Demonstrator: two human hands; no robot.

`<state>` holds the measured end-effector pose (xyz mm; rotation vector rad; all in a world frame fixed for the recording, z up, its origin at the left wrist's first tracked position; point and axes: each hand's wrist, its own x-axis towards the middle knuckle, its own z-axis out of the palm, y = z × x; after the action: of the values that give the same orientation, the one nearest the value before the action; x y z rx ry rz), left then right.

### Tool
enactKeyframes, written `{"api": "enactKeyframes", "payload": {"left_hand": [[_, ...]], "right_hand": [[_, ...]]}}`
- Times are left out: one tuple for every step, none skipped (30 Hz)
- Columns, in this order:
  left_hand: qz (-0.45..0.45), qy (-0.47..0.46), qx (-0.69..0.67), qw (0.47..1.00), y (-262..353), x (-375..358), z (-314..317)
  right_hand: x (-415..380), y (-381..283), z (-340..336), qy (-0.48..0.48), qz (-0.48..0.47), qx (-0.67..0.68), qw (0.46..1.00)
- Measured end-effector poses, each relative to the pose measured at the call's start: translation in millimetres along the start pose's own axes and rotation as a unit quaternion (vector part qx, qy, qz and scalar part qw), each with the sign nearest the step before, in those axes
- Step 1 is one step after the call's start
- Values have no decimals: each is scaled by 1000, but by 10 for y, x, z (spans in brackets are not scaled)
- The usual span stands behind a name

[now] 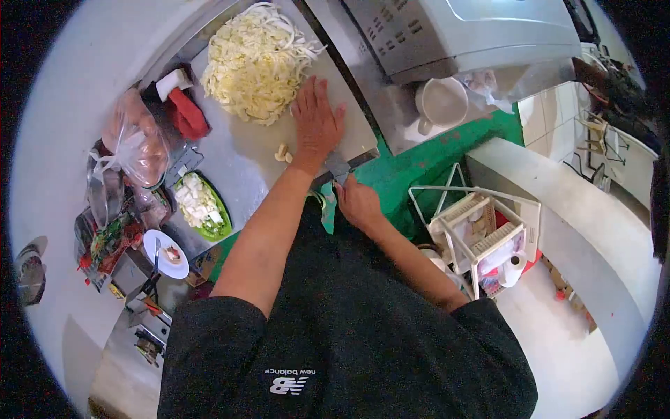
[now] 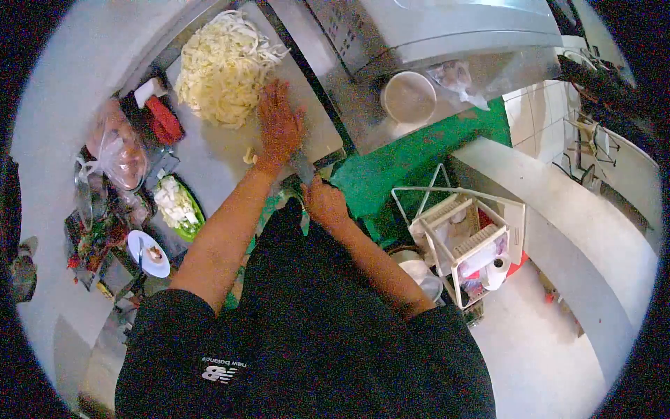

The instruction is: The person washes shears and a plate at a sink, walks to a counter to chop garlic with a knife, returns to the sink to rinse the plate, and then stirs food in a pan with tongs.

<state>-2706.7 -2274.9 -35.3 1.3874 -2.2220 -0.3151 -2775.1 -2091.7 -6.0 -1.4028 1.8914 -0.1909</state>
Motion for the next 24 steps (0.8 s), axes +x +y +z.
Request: {"api": "enactKeyframes", "payload": {"left_hand": [[3, -8, 7, 1000, 10, 19, -16], [5, -16, 14, 1000, 12, 13, -16], [1, -19, 15, 1000, 15, 4, -20], [-1, -29, 13, 999, 17, 20, -19], [-4, -38, 12, 999, 12, 34, -11], [-6, -39, 14, 999, 15, 37, -3], [-7, -43, 32, 999, 25, 35, 7], [-7, -47, 51, 998, 30, 49, 12], [-9, -48, 51, 997, 35, 47, 10], [-5, -41, 45, 998, 26, 64, 10], [-1, -36, 39, 999, 30, 69, 0], [-2, -36, 40, 999, 39, 73, -7], [-10, -47, 50, 998, 47, 74, -16], [-17, -57, 60, 996, 41, 69, -2], [-19, -58, 60, 996, 35, 65, 14], [-20, -60, 63, 996, 31, 64, 36], [-20, -63, 66, 996, 25, 62, 37], [-21, -66, 67, 995, 22, 47, 32], [-23, -70, 66, 995, 23, 51, 43], [-25, -74, 66, 995, 24, 56, 50], [-26, -76, 66, 995, 30, 43, 55], [-25, -70, 69, 995, 25, 48, 62], [-26, -64, 72, 995, 27, 40, 56], [-31, -65, 73, 995, 21, 19, 39]], "right_hand": [[3, 12, 10, 6, -6, 7, 1000], [3, 1, -3, 2, -6, 7, 1000], [-1, -9, -19, -9, 5, 3, 1000], [15, -18, -44, -18, 15, -2, 1000], [31, -5, -40, -21, 13, -2, 1000], [35, 6, -31, -23, 8, -2, 1000], [31, 21, -24, -24, 2, -2, 1000], [38, 19, -39, -26, 1, -2, 1000], [25, 17, -51, -33, 2, -4, 999], [39, 16, -64, -39, 1, -6, 999], [37, 32, -46, -40, 1, -6, 999], [44, 51, -29, -40, 1, -5, 999], [47, 67, -10, -39, 1, -3, 999], [53, 64, -15, -40, 0, -3, 999], [54, 61, -21, -49, 5, -1, 999], [62, 64, -28, -56, 10, 0, 998], [66, 57, -31, -58, 10, 1, 998], [52, 49, -32, -48, 5, 7, 999], [59, 56, -42, -35, -1, 10, 999], [68, 59, -60, -35, -1, 10, 999], [62, 67, -77, -49, 5, 5, 999], [77, 62, -85, -61, 10, 1, 998], [91, 51, -93, -62, 10, 1, 998], [86, 36, -94, -57, 14, 1, 998]]}}
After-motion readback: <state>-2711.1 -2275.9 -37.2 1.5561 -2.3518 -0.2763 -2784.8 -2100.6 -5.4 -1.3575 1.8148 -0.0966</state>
